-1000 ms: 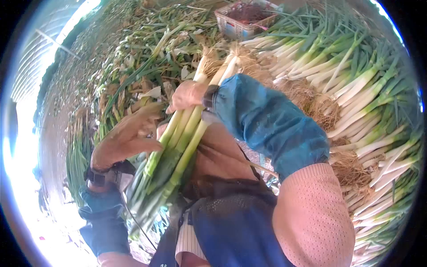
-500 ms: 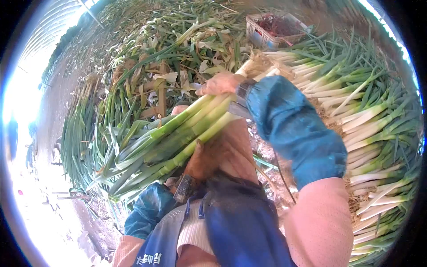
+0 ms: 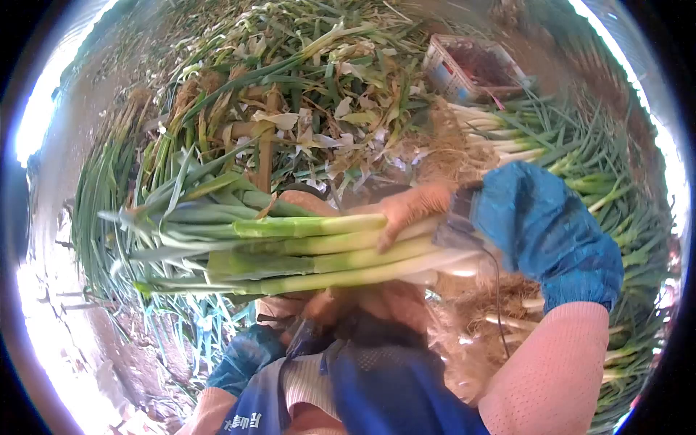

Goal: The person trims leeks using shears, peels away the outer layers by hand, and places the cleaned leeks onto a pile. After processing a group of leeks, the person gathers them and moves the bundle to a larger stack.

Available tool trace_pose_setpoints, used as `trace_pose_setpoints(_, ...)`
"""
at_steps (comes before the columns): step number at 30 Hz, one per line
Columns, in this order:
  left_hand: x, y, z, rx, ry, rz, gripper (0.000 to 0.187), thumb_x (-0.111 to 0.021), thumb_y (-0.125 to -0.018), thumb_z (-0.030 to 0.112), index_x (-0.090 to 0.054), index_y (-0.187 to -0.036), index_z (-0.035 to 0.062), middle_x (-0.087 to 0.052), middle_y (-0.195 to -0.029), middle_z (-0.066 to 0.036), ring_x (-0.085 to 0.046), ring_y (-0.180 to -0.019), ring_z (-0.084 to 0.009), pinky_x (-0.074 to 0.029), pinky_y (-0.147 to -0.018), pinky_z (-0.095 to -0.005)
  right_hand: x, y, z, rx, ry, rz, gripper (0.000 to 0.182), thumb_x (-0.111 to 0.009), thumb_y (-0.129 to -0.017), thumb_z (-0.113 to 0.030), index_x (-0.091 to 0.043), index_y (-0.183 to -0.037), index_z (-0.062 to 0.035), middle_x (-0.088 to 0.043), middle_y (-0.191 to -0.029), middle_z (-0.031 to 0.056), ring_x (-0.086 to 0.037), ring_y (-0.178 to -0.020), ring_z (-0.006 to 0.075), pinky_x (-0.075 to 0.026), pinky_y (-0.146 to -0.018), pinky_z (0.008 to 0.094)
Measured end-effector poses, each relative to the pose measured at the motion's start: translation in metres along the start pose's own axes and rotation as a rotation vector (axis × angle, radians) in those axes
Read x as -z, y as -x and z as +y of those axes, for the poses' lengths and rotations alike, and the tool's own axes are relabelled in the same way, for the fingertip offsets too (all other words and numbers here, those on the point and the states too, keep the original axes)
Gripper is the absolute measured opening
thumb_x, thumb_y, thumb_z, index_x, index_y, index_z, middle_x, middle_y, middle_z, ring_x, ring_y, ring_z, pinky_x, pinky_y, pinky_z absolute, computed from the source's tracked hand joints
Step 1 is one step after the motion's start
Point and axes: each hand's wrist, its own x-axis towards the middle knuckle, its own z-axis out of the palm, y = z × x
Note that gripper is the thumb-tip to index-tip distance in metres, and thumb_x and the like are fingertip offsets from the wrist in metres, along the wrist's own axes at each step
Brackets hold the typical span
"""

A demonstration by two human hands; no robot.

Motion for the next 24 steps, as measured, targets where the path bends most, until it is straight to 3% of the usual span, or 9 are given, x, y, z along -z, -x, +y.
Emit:
trace_pose_setpoints(2,-0.005,-0.001,0.006,-0.050,0.013,0.000,0.077,-0.048,-0.084,0.056,-0.027,-0.136,0.0027,-0.032,-0.138,-0.014,-0.035,-0.124,-0.0274,-0.027,-0.105,-0.0409,-0.006,-0.003,-0.002,0.084,-0.084,-0.014,0.093,-0.075,-0.071,-0.028,-0.019,-0.141,-0.0036,-0.035,-0.138,0.0119,-0.036,-0.122,0.0194,-0.028,-0.103,0.0325)
trace_pose_setpoints(4,-0.018,-0.006,0.015,-0.107,0.017,-0.026,0.077,-0.049,-0.084,0.056,-0.027,-0.136,0.0028,-0.032,-0.138,-0.014,-0.035,-0.124,-0.0271,-0.027,-0.105,-0.0406,-0.009,0.008,-0.007,0.030,-0.096,0.066,0.086,-0.077,-0.068,-0.032,-0.030,-0.135,-0.0026,-0.045,-0.130,0.0127,-0.041,-0.118,0.0189,-0.033,-0.101,0.0328)
trace_pose_setpoints(7,-0.051,-0.013,0.026,-0.206,-0.002,-0.083,0.078,-0.050,-0.083,0.056,-0.028,-0.136,0.0030,-0.033,-0.138,-0.014,-0.035,-0.125,-0.0267,-0.027,-0.106,-0.0402,-0.031,0.039,-0.040,0.043,0.177,0.227,0.073,-0.075,-0.070,-0.034,-0.043,-0.127,-0.0019,-0.056,-0.116,0.0114,-0.052,-0.103,0.0184,-0.042,-0.090,0.0314)
trace_pose_setpoints(10,-0.082,-0.018,0.030,-0.297,-0.021,-0.162,0.079,-0.052,-0.082,0.057,-0.028,-0.136,0.0032,-0.033,-0.138,-0.014,-0.035,-0.125,-0.0262,-0.027,-0.106,-0.0398,-0.072,0.076,-0.071,-0.096,0.233,0.456,0.072,-0.074,-0.067,-0.042,-0.048,-0.121,-0.0012,-0.060,-0.108,0.0136,-0.056,-0.096,0.0214,-0.043,-0.087,0.0315)
trace_pose_setpoints(15,-0.117,-0.022,0.045,-0.141,-0.088,-0.314,0.082,-0.058,-0.078,0.056,-0.030,-0.135,0.0026,-0.038,-0.135,-0.015,-0.039,-0.123,-0.0265,-0.029,-0.105,-0.0402,-0.141,0.107,-0.062,0.172,0.174,0.868,0.077,-0.077,-0.063,-0.040,-0.048,-0.121,0.0009,-0.060,-0.108,0.0130,-0.057,-0.095,0.0225,-0.044,-0.085,0.0321)
trace_pose_setpoints(16,-0.138,-0.021,0.057,-0.169,-0.039,-0.361,0.079,-0.062,-0.078,0.046,-0.030,-0.133,0.0000,-0.041,-0.132,-0.013,-0.042,-0.120,-0.0247,-0.031,-0.103,-0.0392,-0.150,0.107,-0.064,0.245,0.161,0.922,0.077,-0.078,-0.062,-0.038,-0.047,-0.121,0.0013,-0.060,-0.108,0.0125,-0.057,-0.096,0.0221,-0.044,-0.085,0.0318)
trace_pose_setpoints(18,-0.155,-0.030,0.080,-0.201,-0.131,-0.425,0.076,-0.061,-0.078,0.046,-0.033,-0.131,-0.0005,-0.045,-0.127,-0.014,-0.047,-0.114,-0.0249,-0.037,-0.098,-0.0388,-0.155,0.105,-0.076,0.365,0.114,0.967,0.077,-0.079,-0.061,-0.031,-0.046,-0.122,0.0023,-0.059,-0.108,0.0107,-0.057,-0.097,0.0202,-0.045,-0.085,0.0307)
trace_pose_setpoints(23,-0.196,-0.054,0.185,-0.489,-0.287,-0.303,0.065,-0.057,-0.081,0.046,-0.042,-0.122,-0.0022,-0.058,-0.106,-0.016,-0.059,-0.093,-0.0258,-0.048,-0.084,-0.0341,-0.114,0.056,-0.153,0.597,0.290,1.167,0.059,-0.072,-0.072,-0.025,-0.047,-0.117,0.0040,-0.060,-0.102,0.0100,-0.060,-0.089,0.0163,-0.049,-0.078,0.0293)
trace_pose_setpoints(24,-0.192,-0.056,0.208,-0.564,-0.415,-0.253,0.060,-0.051,-0.085,0.044,-0.043,-0.122,-0.0021,-0.057,-0.109,-0.017,-0.058,-0.096,-0.0255,-0.049,-0.085,-0.0351,-0.101,0.038,-0.170,0.647,0.216,1.071,0.055,-0.069,-0.075,-0.024,-0.047,-0.117,0.0040,-0.060,-0.101,0.0105,-0.060,-0.088,0.0163,-0.050,-0.076,0.0281)
